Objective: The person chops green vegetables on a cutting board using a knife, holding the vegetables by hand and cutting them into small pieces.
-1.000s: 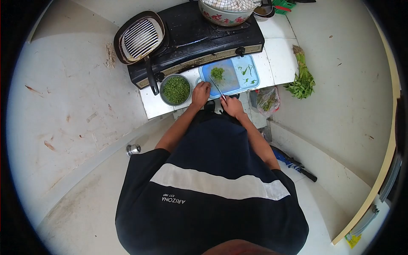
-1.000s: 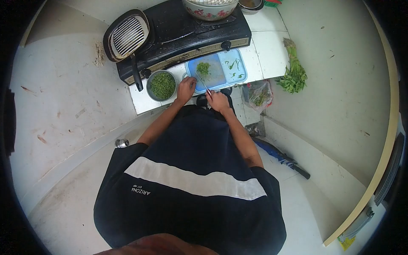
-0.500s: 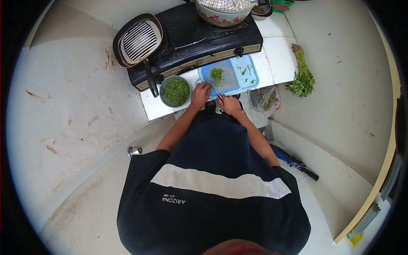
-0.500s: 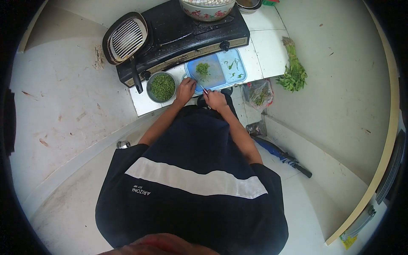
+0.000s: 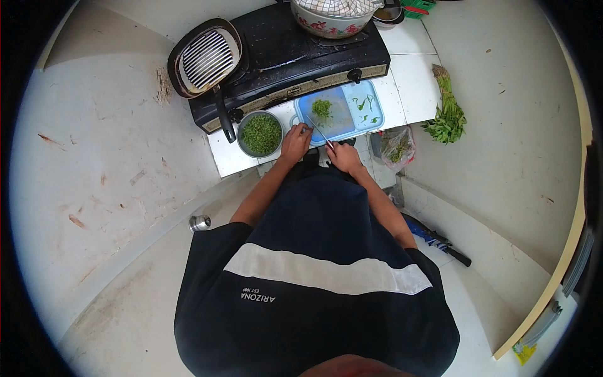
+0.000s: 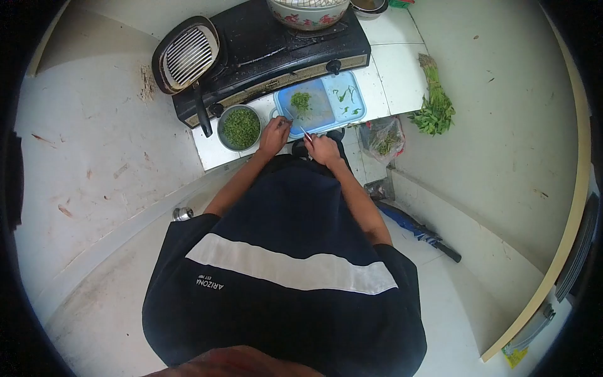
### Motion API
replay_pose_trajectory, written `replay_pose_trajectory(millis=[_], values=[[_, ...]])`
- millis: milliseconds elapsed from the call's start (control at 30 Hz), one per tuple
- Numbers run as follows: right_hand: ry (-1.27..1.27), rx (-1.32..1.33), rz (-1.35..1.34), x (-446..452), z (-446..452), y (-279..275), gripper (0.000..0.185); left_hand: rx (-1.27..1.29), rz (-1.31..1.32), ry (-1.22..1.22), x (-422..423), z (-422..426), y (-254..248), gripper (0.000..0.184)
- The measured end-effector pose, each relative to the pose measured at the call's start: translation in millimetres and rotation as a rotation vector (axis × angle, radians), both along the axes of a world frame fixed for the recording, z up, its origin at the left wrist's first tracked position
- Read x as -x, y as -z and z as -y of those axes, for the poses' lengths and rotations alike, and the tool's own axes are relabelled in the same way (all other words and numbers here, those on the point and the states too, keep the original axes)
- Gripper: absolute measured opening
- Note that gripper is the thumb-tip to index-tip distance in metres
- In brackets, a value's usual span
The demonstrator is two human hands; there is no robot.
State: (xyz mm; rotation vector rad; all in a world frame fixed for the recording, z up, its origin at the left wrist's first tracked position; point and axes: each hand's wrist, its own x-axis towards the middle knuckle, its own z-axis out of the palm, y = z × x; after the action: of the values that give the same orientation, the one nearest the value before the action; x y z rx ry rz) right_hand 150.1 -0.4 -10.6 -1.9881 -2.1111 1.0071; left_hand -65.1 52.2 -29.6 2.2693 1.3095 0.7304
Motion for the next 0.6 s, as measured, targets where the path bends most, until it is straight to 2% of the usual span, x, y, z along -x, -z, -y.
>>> replay_pose_trajectory(millis=[300,600], values=[[-0.078,-0.022,0.088,10.7,-10.4,-1.5,0.046,0.008,-0.042,0.009,2.6,1.7,3.4,0.019],[0.028,-0.014,0.058,2.3,3.2,6.3,0.047,0.054,0.036,0.012,7.0,7.5,-6.4,0.03]])
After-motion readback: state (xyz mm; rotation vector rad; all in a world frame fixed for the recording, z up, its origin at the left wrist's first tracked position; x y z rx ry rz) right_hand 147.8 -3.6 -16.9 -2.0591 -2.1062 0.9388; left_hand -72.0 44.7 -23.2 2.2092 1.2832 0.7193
